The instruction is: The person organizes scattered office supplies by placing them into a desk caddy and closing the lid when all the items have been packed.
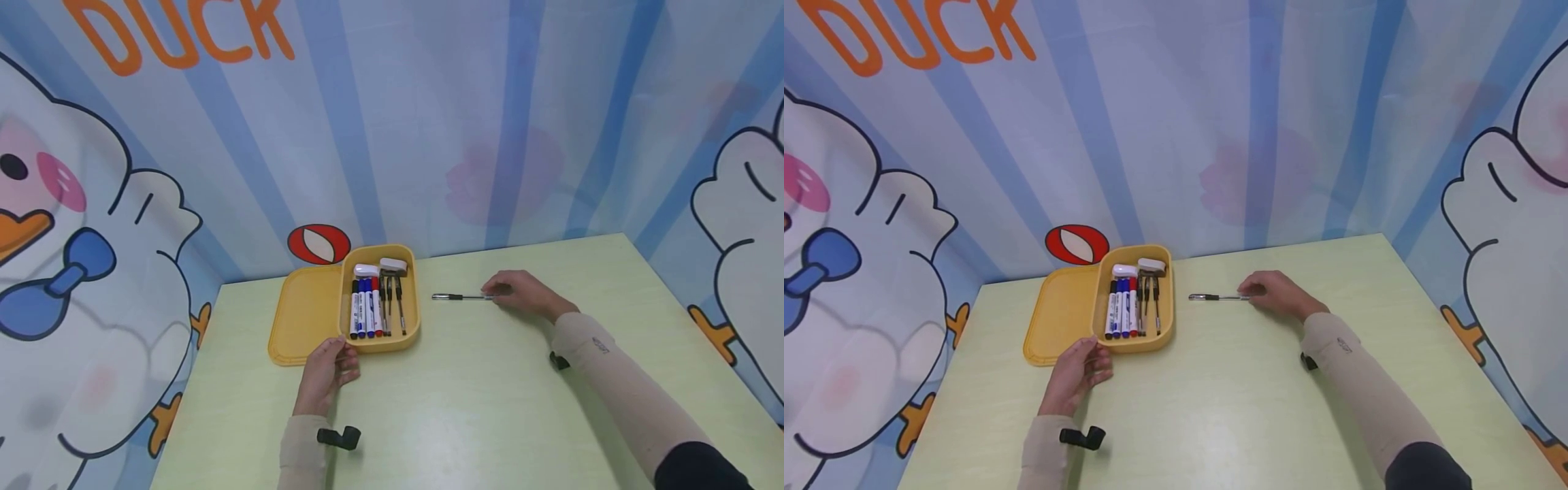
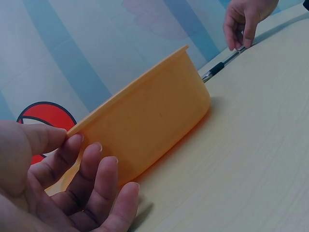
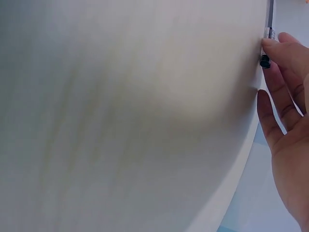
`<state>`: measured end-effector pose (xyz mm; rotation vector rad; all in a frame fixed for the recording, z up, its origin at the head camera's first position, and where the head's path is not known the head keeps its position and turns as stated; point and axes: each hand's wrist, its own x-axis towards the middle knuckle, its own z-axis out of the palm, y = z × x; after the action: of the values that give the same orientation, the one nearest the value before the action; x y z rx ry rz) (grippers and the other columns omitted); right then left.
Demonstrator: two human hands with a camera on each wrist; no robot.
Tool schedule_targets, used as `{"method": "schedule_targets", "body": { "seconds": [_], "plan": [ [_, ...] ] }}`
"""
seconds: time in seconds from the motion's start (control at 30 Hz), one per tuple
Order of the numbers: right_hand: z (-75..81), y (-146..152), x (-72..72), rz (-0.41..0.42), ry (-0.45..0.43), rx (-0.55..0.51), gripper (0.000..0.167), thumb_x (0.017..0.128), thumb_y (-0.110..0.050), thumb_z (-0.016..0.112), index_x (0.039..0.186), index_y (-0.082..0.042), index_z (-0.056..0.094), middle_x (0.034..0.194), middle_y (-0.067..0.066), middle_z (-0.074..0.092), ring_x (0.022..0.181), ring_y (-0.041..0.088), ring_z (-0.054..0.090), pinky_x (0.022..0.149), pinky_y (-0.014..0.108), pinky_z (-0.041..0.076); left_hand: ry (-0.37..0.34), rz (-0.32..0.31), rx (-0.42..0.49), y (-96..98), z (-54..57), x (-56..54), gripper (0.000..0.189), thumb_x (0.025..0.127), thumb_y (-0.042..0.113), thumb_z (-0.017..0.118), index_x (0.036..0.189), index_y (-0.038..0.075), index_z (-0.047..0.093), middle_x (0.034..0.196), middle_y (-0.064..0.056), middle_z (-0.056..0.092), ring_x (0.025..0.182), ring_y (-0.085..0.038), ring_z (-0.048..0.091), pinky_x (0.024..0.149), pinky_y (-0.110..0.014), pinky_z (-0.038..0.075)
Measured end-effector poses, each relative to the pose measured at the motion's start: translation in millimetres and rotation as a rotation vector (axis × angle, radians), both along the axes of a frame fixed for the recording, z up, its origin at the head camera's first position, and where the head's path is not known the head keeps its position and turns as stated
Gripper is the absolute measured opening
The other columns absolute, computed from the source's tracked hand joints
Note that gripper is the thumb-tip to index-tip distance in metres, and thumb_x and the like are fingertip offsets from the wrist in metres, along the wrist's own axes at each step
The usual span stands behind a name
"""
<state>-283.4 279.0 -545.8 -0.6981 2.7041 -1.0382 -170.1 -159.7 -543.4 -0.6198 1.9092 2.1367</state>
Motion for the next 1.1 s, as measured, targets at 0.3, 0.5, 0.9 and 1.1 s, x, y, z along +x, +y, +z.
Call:
{"method": "schedule_targets", "body": {
  "seconds": [0.3, 0.5, 0.9, 1.1],
  "plan": [
    [2.3, 0.3, -0.5, 0.024, 0.005, 0.054, 0.023, 0.095, -0.005, 0.07, 0.116, -0.013, 0.075, 0.111, 0.002, 0.069, 0.109, 0.025, 0.064, 0.097, 0.048, 0.052, 0.002, -0.001, 0.006, -0.5, 0.0, 0.3, 0.028, 0.105, 0.033, 0.056, 0.103, 0.006, 0.065, 0.096, -0.007, 0.068, 0.082, -0.019, 0.065, 0.073, -0.036, 0.06],
    [5.7, -0.5, 0.2, 0.064, 0.016, 0.072, 0.024, 0.098, -0.005, 0.065, 0.121, -0.007, 0.073, 0.111, 0.006, 0.067, 0.107, 0.026, 0.063, 0.095, 0.049, 0.052, 0.0, -0.005, 0.012, -0.6, 0.8, 0.2, 0.029, 0.106, 0.033, 0.055, 0.104, 0.006, 0.064, 0.094, -0.006, 0.068, 0.082, -0.019, 0.065, 0.073, -0.036, 0.06],
    [9.0, 1.0, 7.3, -0.016, -0.003, -0.021, 0.027, 0.099, -0.006, 0.064, 0.125, -0.01, 0.071, 0.114, 0.005, 0.068, 0.109, 0.025, 0.062, 0.093, 0.044, 0.051, 0.002, -0.008, 0.018, -1.2, -1.1, 0.2, 0.029, 0.105, 0.035, 0.057, 0.104, 0.006, 0.064, 0.094, -0.006, 0.068, 0.082, -0.019, 0.065, 0.074, -0.036, 0.059],
    [13.6, -1.7, 14.1, -0.051, -0.012, -0.088, 0.029, 0.101, -0.008, 0.062, 0.128, -0.017, 0.07, 0.116, 0.002, 0.068, 0.108, 0.02, 0.061, 0.091, 0.04, 0.051, 0.001, -0.007, 0.021, -1.2, -0.8, 0.1, 0.029, 0.105, 0.034, 0.057, 0.105, 0.006, 0.065, 0.094, -0.006, 0.069, 0.081, -0.019, 0.065, 0.074, -0.036, 0.059]
  ]
}}
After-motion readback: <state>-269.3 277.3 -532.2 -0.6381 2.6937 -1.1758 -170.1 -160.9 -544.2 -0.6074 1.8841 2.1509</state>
